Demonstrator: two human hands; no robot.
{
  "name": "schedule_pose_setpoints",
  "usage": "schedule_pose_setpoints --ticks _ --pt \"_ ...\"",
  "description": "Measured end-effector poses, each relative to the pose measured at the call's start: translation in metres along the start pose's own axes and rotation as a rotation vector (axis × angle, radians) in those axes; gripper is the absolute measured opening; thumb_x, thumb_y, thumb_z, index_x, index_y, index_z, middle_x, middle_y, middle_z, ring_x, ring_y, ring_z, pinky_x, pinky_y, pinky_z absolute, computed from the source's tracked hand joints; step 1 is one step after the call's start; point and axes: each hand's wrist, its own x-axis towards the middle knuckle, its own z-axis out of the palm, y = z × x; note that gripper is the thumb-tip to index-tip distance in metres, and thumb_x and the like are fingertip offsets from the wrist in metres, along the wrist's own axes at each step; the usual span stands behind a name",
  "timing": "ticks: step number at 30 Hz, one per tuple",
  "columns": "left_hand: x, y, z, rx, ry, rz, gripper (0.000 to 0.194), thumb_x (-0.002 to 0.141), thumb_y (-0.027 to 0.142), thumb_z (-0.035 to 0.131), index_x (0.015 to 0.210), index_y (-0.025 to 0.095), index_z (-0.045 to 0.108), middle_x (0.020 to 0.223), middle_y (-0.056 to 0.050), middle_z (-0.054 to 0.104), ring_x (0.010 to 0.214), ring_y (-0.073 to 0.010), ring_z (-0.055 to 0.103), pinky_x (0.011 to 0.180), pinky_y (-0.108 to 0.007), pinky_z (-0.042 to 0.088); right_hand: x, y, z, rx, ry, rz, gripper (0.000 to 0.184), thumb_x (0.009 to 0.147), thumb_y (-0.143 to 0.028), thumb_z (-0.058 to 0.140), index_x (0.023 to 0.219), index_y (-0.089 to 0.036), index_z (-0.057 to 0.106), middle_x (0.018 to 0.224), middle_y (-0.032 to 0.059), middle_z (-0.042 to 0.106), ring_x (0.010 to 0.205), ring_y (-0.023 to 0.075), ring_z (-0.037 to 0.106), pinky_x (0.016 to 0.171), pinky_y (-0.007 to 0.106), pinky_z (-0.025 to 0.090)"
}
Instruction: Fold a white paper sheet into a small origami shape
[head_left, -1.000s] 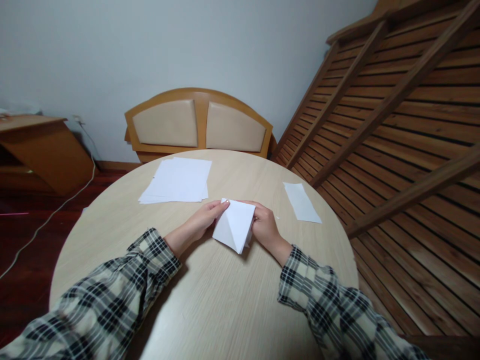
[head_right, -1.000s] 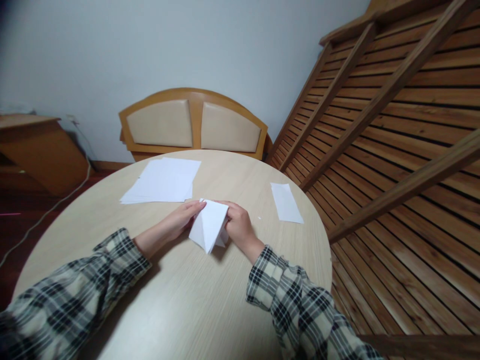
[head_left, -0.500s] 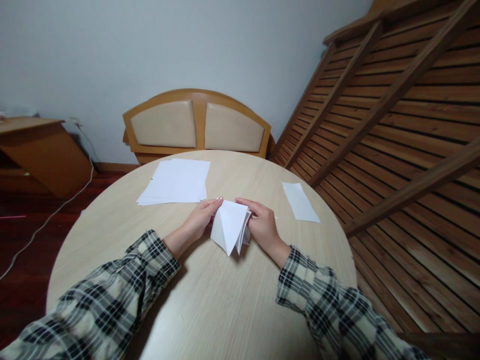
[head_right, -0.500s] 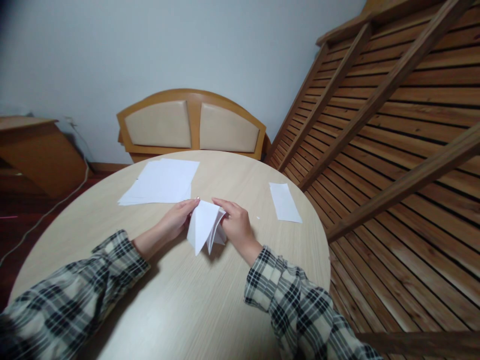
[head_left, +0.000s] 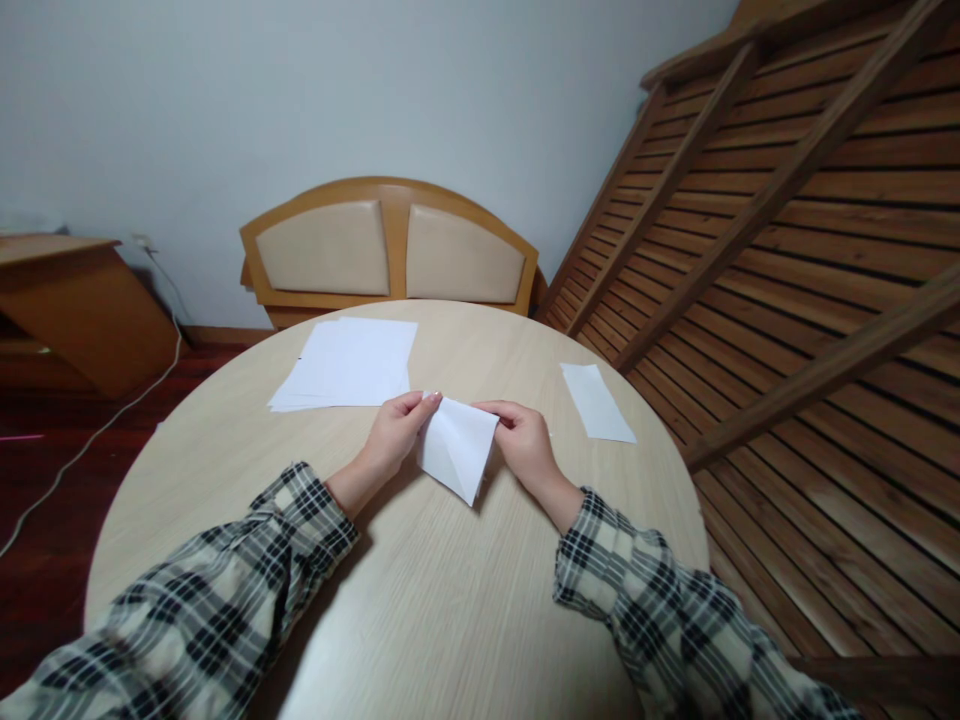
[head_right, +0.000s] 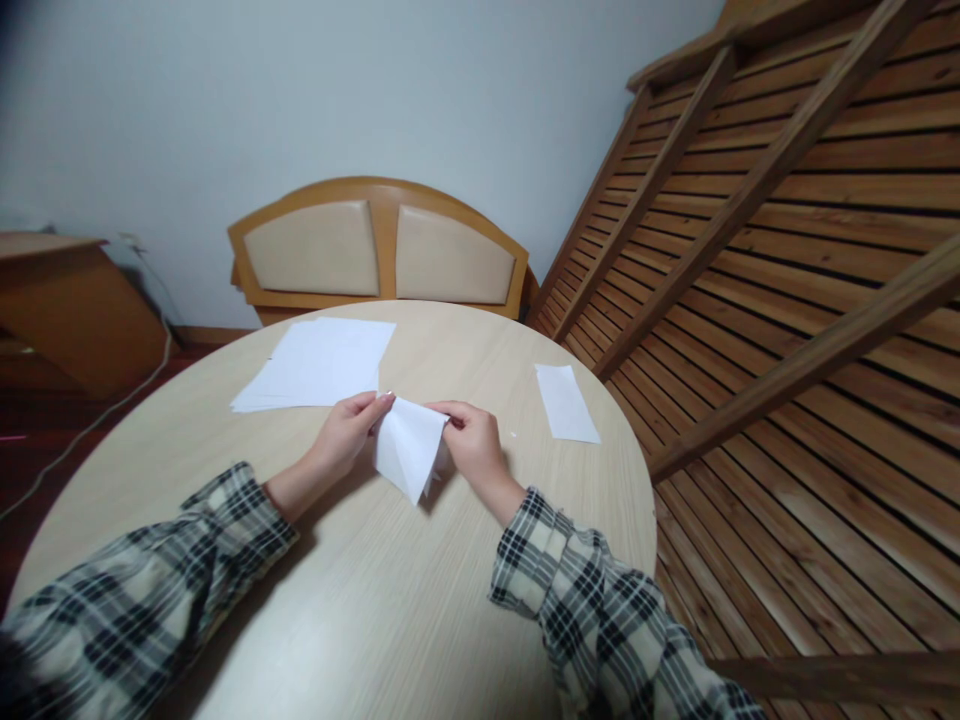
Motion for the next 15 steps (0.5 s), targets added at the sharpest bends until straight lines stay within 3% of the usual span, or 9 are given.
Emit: schedule_pose_setpoints --ticks 9,15 --pt "-0.004 0.0061 -0.0013 0.117 0.067 0.156 0.034 0.083 0.044 0.059 0.062 0.017 0.055 0.057 0.003 0.044 0.053 -0.0111 0.036 0.048 -0.025 0.027 0.0024 0.0064 0.0021 0.224 -0.056 0.171 0.027 0.074 -0.025 0.055 0.091 -0.02 0.075 0.086 0.0049 0.074 0.072 0.0175 0.066 0.062 0.029 0.051" --pt "-0.0059 0.0097 -0.0017 0.151 0.11 0.194 0.028 0.084 0.041 0.058 0.072 0.016 0.063 0.064 0.0 0.054 0.057 -0.0125 0.043 0.049 -0.025 0.032 0.0042 0.0035 -0.0054 0.377 -0.158 0.133 0.026 0.078 -0.028 0.055 0.097 -0.022 0.073 0.102 0.0053 0.072 0.09 0.0187 0.065 0.078 0.033 0.052"
